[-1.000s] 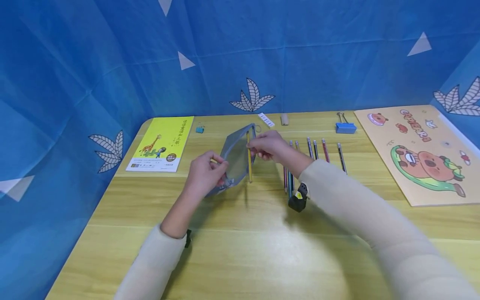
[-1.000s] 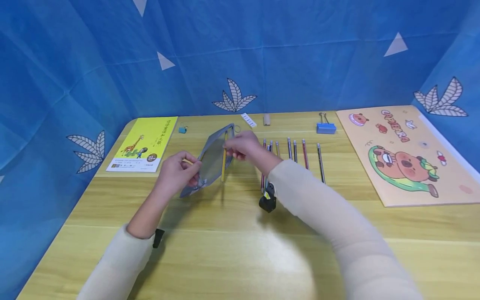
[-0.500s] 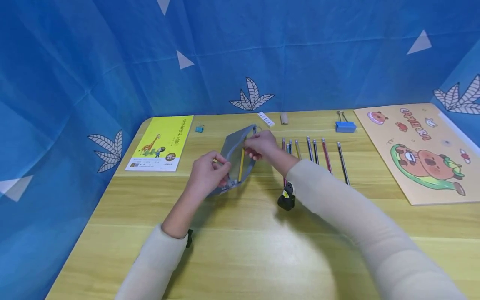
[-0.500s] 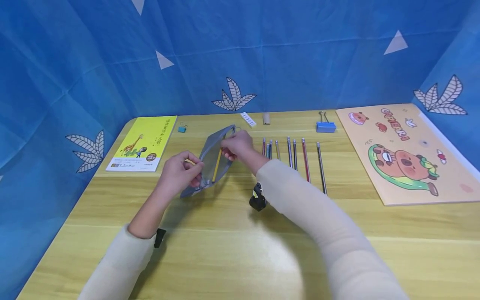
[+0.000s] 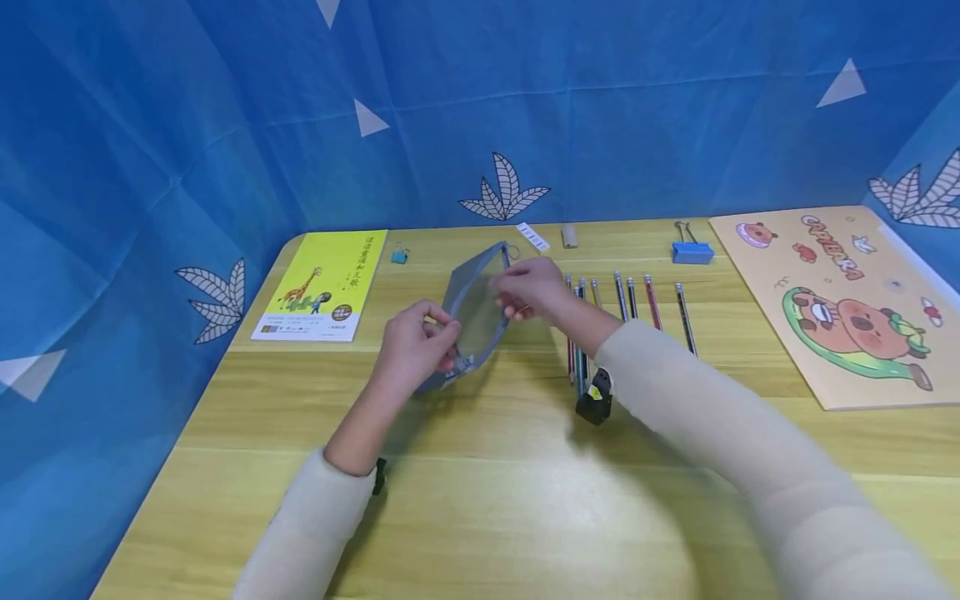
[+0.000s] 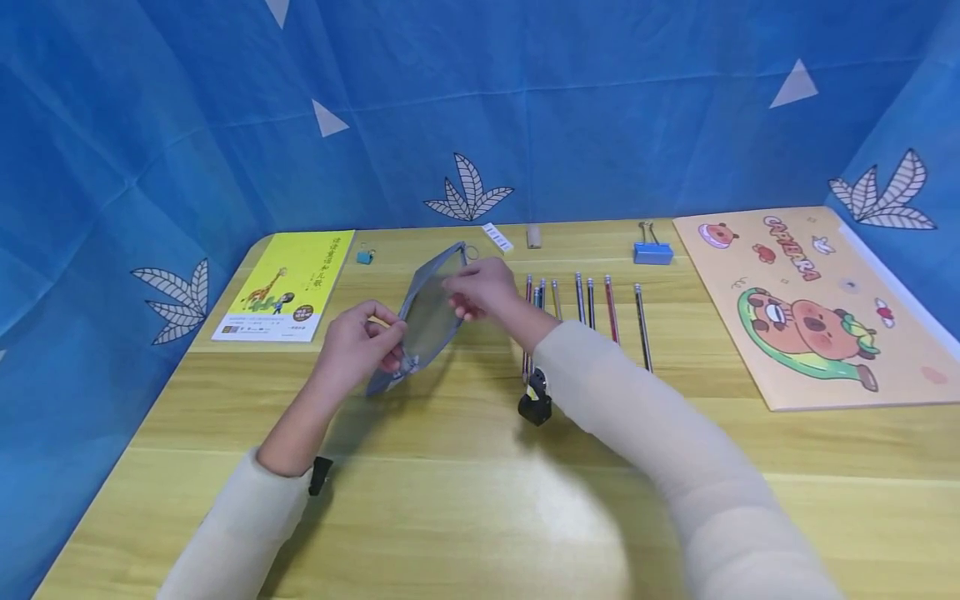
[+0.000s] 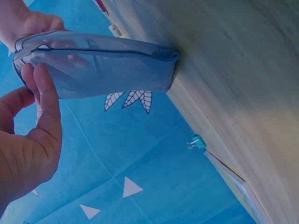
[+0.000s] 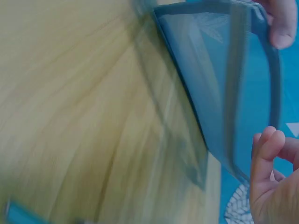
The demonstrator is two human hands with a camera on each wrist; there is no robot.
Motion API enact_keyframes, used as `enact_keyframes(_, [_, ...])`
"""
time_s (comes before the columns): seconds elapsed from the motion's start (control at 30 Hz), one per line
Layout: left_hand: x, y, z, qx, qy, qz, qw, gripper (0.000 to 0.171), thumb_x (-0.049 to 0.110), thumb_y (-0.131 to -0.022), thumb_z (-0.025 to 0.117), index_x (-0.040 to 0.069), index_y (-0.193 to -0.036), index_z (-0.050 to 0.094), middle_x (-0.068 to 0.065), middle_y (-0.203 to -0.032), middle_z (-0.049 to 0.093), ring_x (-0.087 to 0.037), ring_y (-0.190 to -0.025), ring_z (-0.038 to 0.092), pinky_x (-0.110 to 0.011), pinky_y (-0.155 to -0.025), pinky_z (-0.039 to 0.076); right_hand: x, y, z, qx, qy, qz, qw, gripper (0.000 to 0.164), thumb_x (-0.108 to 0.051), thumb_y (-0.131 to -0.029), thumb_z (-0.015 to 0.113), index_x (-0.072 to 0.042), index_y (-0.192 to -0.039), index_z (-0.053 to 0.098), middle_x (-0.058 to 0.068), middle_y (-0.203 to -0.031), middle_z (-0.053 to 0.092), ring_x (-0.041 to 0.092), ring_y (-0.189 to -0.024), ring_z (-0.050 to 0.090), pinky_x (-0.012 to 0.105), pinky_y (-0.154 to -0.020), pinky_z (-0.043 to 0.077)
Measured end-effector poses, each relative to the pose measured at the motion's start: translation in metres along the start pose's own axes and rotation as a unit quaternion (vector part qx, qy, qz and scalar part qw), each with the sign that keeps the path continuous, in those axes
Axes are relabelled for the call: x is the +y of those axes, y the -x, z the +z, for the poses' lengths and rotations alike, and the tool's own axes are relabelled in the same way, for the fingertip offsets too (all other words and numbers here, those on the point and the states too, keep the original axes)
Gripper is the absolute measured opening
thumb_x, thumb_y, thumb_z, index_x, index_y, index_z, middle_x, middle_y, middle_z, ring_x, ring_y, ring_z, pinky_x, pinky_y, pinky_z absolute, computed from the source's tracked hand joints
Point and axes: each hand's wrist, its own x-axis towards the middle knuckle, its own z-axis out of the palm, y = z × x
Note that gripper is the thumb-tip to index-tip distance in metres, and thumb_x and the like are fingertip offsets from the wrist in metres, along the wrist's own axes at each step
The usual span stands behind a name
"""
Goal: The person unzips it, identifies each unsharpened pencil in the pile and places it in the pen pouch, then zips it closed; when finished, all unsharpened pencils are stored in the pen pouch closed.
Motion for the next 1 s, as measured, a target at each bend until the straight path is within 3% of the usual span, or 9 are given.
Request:
enact_keyframes(0.17, [0.000,-0.001,-0.001,0.002,0.003,0.003,1.0000,0.012,0.016,-0.082,0.058,0.006,-0.085,0.052,-0.011,-0.061,0.058,-0.021,-0.048,0.057,-0.032,-0.049,0.050,-0.004,0.010,-0.031,-0.015,0.026,-0.027,0.999,0.031,-0.017,-0.081,0.059,-0.002,-0.108,0.055,0.013,-0.072,0.060,0.013,-0.045,0.052,0.022,-0.040,0.044])
enact_keyframes(0.33, [-0.001,0.000,-0.001,0.001,0.005,-0.004,1.0000,0.013,0.017,-0.082,0.058,0.007,-0.086,0.052,-0.011,-0.062,0.058,-0.021,-0.050,0.057,-0.031,-0.049,0.050,-0.007,0.020,-0.072,-0.013,0.092,-0.022,0.995,0.037,-0.024,-0.082,0.058,-0.005,-0.113,0.052,0.011,-0.076,0.061,0.013,-0.050,0.054,0.024,-0.045,0.045])
enact_keyframes(0.6, [-0.002,0.000,-0.002,0.000,0.010,-0.008,0.9999,0.013,0.017,-0.082,0.058,0.006,-0.086,0.052,-0.011,-0.062,0.058,-0.021,-0.050,0.057,-0.031,-0.049,0.050,0.003,0.033,-0.128,0.010,0.212,-0.017,0.977,0.043,-0.031,-0.083,0.055,-0.002,-0.115,0.050,0.011,-0.077,0.062,0.019,-0.059,0.057,0.030,-0.050,0.046])
enact_keyframes(0.8, [-0.002,0.000,-0.003,-0.001,0.012,-0.008,0.9999,0.013,0.016,-0.082,0.058,0.006,-0.086,0.052,-0.012,-0.062,0.058,-0.021,-0.050,0.058,-0.031,-0.050,0.051,0.020,0.040,-0.151,0.016,0.271,-0.003,0.962,0.045,-0.028,-0.084,0.054,0.003,-0.116,0.047,0.015,-0.077,0.060,0.019,-0.055,0.056,0.030,-0.045,0.043])
enact_keyframes(1.0, [-0.002,0.001,-0.004,-0.005,0.021,-0.011,0.9997,0.013,0.016,-0.082,0.058,0.006,-0.087,0.052,-0.013,-0.063,0.058,-0.021,-0.052,0.058,-0.033,-0.052,0.051,0.036,0.041,-0.158,0.035,0.322,-0.026,0.946,0.039,-0.022,-0.084,0.054,0.006,-0.111,0.050,0.014,-0.069,0.060,0.015,-0.047,0.051,0.026,-0.039,0.039])
